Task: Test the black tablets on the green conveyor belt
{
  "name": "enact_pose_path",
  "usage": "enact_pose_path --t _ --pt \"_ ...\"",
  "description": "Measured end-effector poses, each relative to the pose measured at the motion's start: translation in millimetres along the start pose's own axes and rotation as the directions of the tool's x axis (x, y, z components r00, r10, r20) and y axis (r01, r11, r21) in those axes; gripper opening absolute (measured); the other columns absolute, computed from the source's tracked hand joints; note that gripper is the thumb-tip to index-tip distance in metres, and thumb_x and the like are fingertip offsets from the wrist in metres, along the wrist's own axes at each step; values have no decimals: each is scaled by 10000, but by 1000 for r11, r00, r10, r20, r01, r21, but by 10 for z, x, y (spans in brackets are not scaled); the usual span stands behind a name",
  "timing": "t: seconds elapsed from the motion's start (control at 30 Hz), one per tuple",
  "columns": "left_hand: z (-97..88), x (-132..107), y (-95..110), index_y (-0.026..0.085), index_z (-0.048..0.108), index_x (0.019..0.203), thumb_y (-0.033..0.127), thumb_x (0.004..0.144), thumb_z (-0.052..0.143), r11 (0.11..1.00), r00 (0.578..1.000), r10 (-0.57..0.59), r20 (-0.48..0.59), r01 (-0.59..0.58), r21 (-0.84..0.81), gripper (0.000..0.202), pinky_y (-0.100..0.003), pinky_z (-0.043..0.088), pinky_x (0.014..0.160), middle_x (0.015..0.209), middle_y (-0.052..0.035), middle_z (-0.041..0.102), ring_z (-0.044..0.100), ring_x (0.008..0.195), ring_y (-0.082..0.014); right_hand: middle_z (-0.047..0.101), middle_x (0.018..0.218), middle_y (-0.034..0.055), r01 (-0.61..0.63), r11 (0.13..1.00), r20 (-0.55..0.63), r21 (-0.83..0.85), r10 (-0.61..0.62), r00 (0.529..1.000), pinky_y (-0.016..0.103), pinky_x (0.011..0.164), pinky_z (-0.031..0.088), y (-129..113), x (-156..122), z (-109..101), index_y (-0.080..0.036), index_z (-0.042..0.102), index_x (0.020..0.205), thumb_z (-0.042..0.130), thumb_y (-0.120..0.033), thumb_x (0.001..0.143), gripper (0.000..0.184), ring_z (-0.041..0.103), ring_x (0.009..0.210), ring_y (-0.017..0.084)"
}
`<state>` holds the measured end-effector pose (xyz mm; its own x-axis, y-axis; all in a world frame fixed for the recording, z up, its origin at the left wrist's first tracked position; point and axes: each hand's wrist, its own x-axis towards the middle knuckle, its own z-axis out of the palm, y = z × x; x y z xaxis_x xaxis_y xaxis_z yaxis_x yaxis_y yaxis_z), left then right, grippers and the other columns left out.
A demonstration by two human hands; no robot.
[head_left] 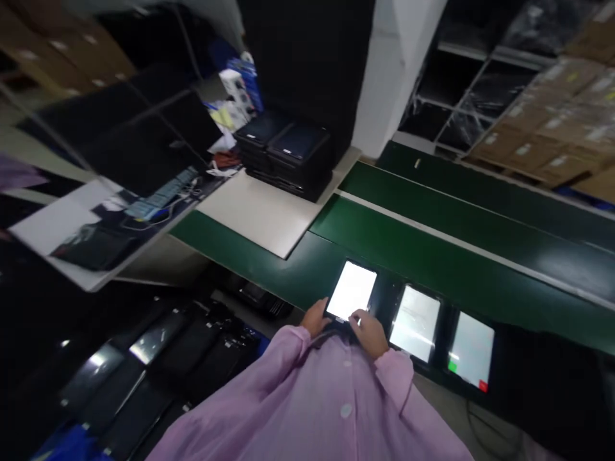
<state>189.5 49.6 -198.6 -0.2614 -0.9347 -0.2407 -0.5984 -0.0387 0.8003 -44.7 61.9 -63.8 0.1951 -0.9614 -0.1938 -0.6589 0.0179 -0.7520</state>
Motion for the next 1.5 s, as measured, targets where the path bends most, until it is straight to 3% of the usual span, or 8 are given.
enact_pose_path --t 0.07,0.2,0.27,0.33,0.53,0.8,1.07,1.5 --pt "-8 -42 5 162 431 1549 193 782 759 1000 1000 8 -2 -8 -14 835 -504 393 1205 1435 -178 586 543 1371 -340 730 988 105 -158 987 -200 38 162 966 401 862 514 437 -207 -207 -218 690 968 457 -527 941 388 664 880 254" --pt "-47 -75 -2 137 457 1537 353 863 718 997 1000 -12 -27 10 -74 755 -504 398 1205 1460 -194 571 533 1390 -334 682 1228 220 -396 910 -601 120 384 701 532 1027 489 1434 -849 -513 -125 657 1181 504 -654 820 658 642 1102 355" --pt "-64 -69 -29 138 485 1516 389 901 660 993 998 -55 -17 53 -103 687 -491 437 1174 1448 -187 583 554 1366 -320 627 1364 240 -472 857 -621 209 489 612 556 1131 424 1777 -1157 -546 -99 611 1305 571 -682 761 798 582 1268 395" --pt "-72 -65 -67 160 487 1518 394 900 649 987 996 -87 8 87 -133 680 -473 484 1129 1452 -174 581 574 1339 -307 567 1474 230 -508 790 -533 342 609 588 546 1166 408 1942 -1389 -500 -107 540 1419 632 -704 710 932 534 1362 402" --pt "-26 -76 -168 173 501 1499 389 886 639 990 996 -82 -29 79 -115 665 -480 430 1186 1461 -158 576 544 1378 -299 482 1582 217 -476 753 -425 454 653 627 468 1146 461 1898 -1544 -249 -87 441 1533 632 -725 710 1058 510 1423 364" --pt "131 -66 -138 133 600 1340 448 858 642 997 974 -64 -215 52 -61 577 -526 481 1123 1267 -171 639 622 1237 -329 614 1439 221 -543 697 -532 469 713 457 491 1158 432 1963 -1357 -203 -86 562 1401 645 -683 690 932 561 1345 382" --pt "263 27 -8 170 591 1199 515 867 604 967 930 -243 -277 210 -143 479 -488 541 1017 1180 -154 702 688 1105 -314 635 1376 258 -587 643 -574 492 747 336 501 1128 437 2027 -1137 -176 -73 582 1321 629 -592 721 794 592 1291 404" --pt "265 59 78 172 561 1230 496 893 602 943 912 -323 -254 288 -167 470 -505 512 1070 1233 -178 695 673 1167 -330 672 1329 225 -591 638 -580 493 748 324 502 1090 479 2031 -1158 -167 -119 609 1283 625 -694 705 815 604 1272 399"
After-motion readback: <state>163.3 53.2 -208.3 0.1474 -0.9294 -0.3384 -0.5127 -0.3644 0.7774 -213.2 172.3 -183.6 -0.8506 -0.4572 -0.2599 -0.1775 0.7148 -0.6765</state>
